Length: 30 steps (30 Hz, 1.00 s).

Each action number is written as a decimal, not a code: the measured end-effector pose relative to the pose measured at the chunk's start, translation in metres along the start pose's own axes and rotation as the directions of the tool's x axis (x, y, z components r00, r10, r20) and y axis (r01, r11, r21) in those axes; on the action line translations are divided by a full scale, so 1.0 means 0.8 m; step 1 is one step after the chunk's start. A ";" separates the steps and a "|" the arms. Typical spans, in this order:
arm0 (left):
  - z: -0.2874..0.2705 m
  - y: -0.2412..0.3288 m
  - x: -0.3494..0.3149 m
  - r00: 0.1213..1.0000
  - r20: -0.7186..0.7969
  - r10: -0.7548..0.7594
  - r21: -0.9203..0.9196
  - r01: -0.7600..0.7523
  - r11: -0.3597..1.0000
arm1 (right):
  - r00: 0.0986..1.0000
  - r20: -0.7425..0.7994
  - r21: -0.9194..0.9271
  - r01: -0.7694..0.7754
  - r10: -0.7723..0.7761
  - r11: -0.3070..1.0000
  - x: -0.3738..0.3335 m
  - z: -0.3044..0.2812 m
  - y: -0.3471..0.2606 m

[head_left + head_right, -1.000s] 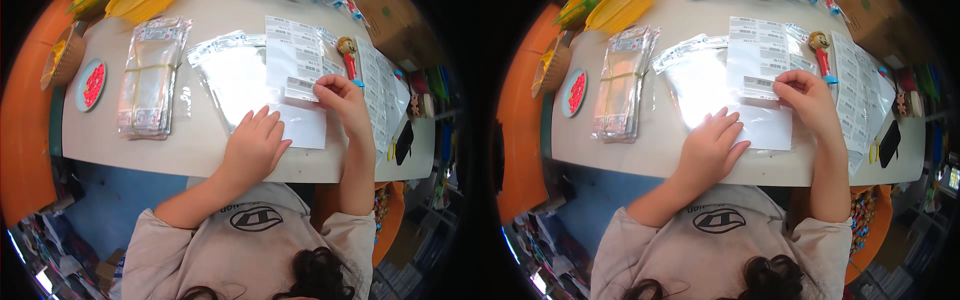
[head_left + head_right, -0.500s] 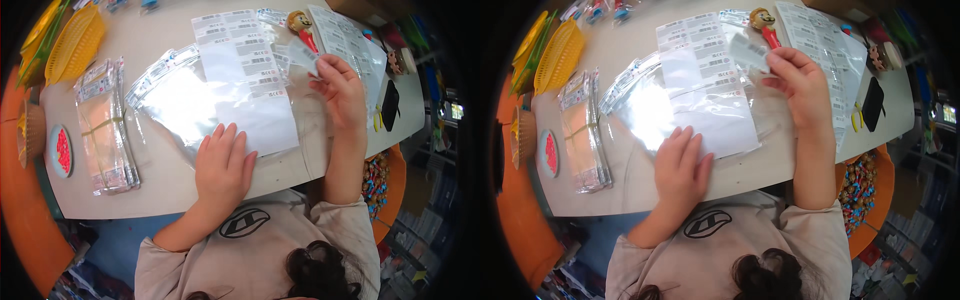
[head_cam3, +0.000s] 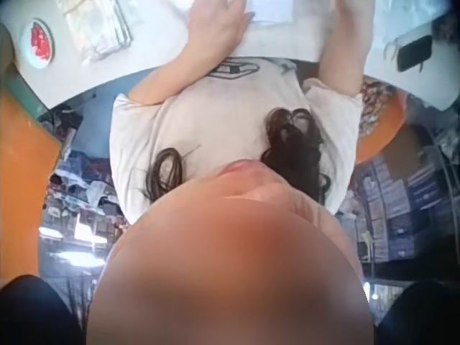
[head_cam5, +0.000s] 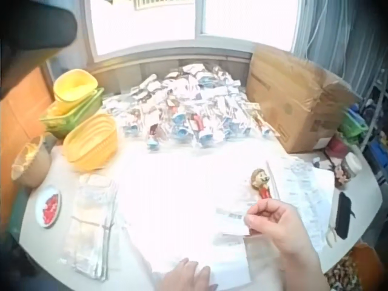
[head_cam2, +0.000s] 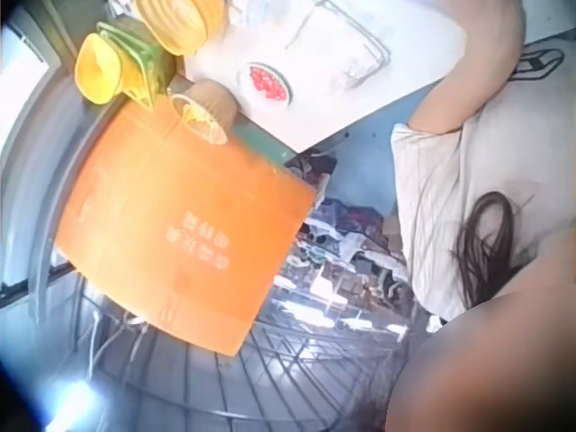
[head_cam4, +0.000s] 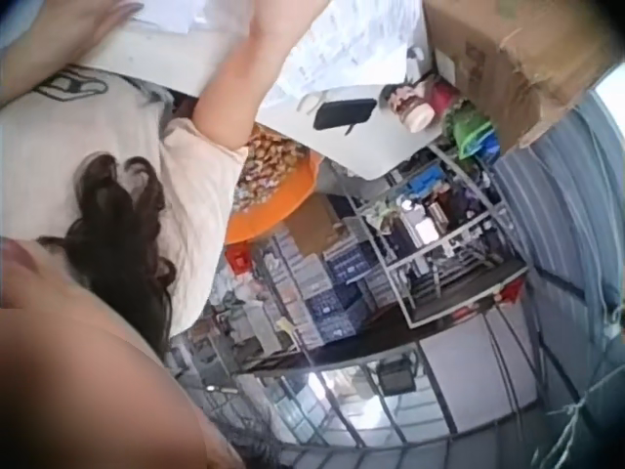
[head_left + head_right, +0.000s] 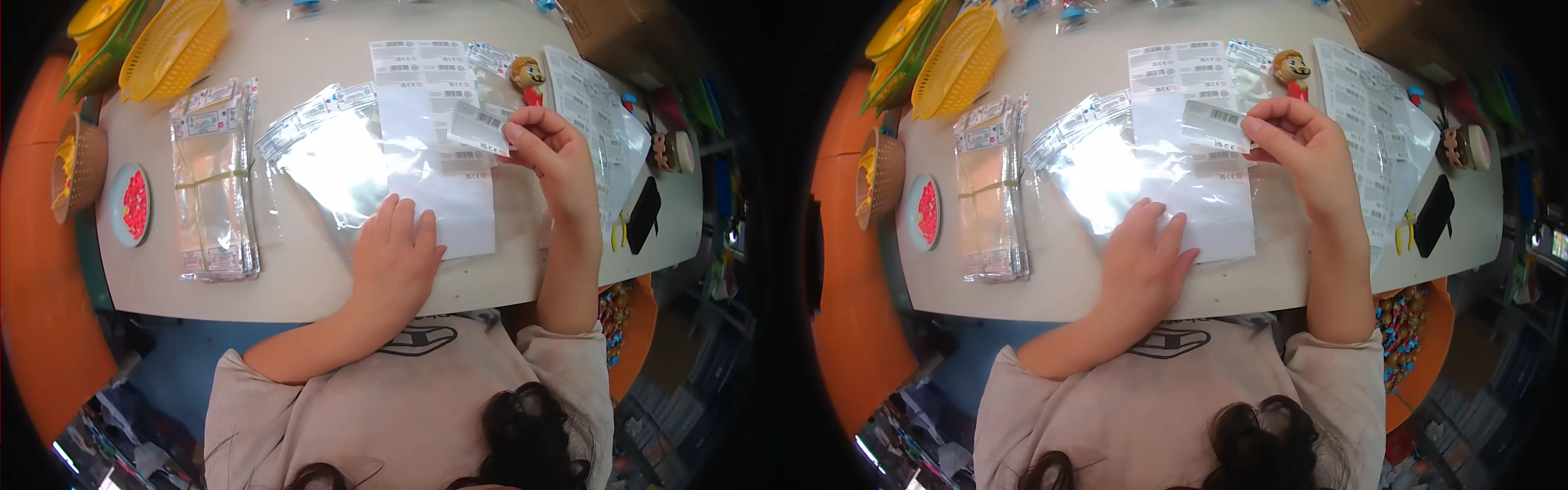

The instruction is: Applying adhesive labels to clear plastic bags and organizing them on a workstation.

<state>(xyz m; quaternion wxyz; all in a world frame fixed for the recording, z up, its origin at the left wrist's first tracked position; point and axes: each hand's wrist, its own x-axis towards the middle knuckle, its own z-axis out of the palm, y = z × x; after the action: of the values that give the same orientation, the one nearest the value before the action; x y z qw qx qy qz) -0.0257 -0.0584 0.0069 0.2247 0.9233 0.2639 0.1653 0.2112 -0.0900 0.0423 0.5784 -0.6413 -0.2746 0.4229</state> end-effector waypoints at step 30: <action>-0.008 -0.039 0.054 0.967 0.159 -0.201 0.057 0.194 0.979 | 0.960 0.086 -0.056 -0.261 0.265 0.964 -0.009 -0.004 0.020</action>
<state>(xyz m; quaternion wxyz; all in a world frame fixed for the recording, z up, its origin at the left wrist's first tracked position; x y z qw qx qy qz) -0.0067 -0.0083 0.0047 0.2419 0.9074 0.3384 0.0602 0.2081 -0.1003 0.0281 0.4893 -0.6645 -0.2229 0.5190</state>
